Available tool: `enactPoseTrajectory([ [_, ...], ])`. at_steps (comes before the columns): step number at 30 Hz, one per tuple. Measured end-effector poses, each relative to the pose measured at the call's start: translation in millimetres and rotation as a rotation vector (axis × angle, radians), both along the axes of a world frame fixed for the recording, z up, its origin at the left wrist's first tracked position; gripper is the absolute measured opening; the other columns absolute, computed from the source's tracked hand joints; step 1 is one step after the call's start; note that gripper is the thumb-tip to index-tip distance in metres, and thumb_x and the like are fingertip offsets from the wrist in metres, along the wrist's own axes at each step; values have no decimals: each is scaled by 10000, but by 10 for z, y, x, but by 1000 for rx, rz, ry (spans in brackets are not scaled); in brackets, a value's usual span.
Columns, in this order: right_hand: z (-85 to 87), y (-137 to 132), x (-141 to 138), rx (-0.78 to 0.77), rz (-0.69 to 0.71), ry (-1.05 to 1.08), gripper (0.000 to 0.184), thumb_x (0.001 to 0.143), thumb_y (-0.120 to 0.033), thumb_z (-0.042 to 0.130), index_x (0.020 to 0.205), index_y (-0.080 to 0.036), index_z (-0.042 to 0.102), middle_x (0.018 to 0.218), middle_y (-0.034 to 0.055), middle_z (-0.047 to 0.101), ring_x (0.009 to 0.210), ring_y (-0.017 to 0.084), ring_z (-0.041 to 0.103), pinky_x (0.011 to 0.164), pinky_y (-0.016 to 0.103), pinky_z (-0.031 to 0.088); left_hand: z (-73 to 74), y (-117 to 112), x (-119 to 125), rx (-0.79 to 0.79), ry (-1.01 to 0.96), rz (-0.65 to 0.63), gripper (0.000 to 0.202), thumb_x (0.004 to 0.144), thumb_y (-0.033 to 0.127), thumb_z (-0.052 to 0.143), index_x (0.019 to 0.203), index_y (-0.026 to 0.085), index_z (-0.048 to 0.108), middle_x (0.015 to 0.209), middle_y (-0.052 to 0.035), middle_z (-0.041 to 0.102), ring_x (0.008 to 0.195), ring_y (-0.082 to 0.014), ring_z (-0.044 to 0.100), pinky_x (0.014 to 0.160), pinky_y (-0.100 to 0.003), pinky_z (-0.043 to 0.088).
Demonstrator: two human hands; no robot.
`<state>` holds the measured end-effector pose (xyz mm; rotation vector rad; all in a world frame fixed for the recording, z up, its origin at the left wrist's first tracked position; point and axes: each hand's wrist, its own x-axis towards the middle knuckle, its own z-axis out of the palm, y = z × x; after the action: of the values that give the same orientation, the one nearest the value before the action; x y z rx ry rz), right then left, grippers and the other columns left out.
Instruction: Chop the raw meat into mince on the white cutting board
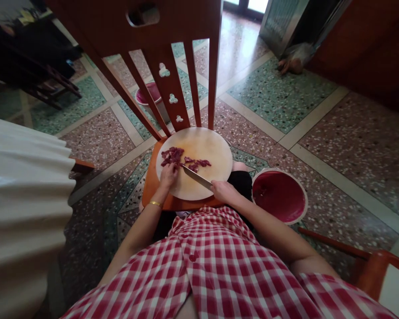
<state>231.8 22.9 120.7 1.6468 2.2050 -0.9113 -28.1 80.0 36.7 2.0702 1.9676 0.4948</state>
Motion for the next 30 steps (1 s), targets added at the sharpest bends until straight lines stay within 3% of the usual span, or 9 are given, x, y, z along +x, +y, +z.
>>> enactPoseTrajectory([
  [4, 14, 146, -30, 48, -25, -96, 302, 918, -311, 287, 1048, -173, 522, 950, 119, 650, 846, 208, 615, 665, 253, 394, -76, -340, 81, 69, -213, 51, 265, 781, 147, 465, 1040, 174, 517, 914, -69, 600, 813, -171, 553, 739, -296, 440],
  [10, 67, 28, -114, 106, 45, -125, 299, 923, -306, 260, 1035, -179, 507, 884, 105, 652, 817, 217, 626, 655, 261, 413, -152, -760, 354, 170, -151, -124, 260, 806, 262, 519, 1053, 190, 558, 1024, -85, 585, 954, -202, 517, 852, -351, 410],
  [15, 87, -166, -246, 164, 112, -132, 297, 928, -258, 230, 1028, -175, 497, 860, 94, 655, 787, 209, 630, 648, 259, 421, -163, -785, 390, 264, -207, -108, 241, 867, 240, 424, 1039, 185, 583, 996, -86, 572, 957, -182, 504, 863, -336, 410],
  [21, 113, -223, -336, 135, 207, -192, 289, 902, -189, 272, 1118, -168, 462, 934, 122, 643, 826, 216, 621, 663, 271, 439, -258, -756, 380, 232, -176, -171, 227, 854, 231, 445, 1011, 192, 605, 937, -95, 567, 944, -203, 487, 839, -360, 429],
  [26, 74, -159, -410, 129, 217, -166, 366, 888, -157, 274, 1225, -170, 419, 980, 129, 640, 871, 219, 611, 715, 291, 441, -334, -747, 376, 203, -173, -179, 219, 831, 195, 455, 986, 187, 609, 886, -98, 563, 944, -219, 490, 818, -377, 445],
  [30, -34, -3, -641, 126, 220, -97, 434, 885, -150, 264, 1309, -161, 356, 1011, 148, 636, 895, 232, 607, 754, 322, 436, -334, -736, 378, 200, -174, -195, 213, 835, 190, 441, 970, 186, 606, 881, -91, 569, 929, -212, 501, 820, -374, 444],
])
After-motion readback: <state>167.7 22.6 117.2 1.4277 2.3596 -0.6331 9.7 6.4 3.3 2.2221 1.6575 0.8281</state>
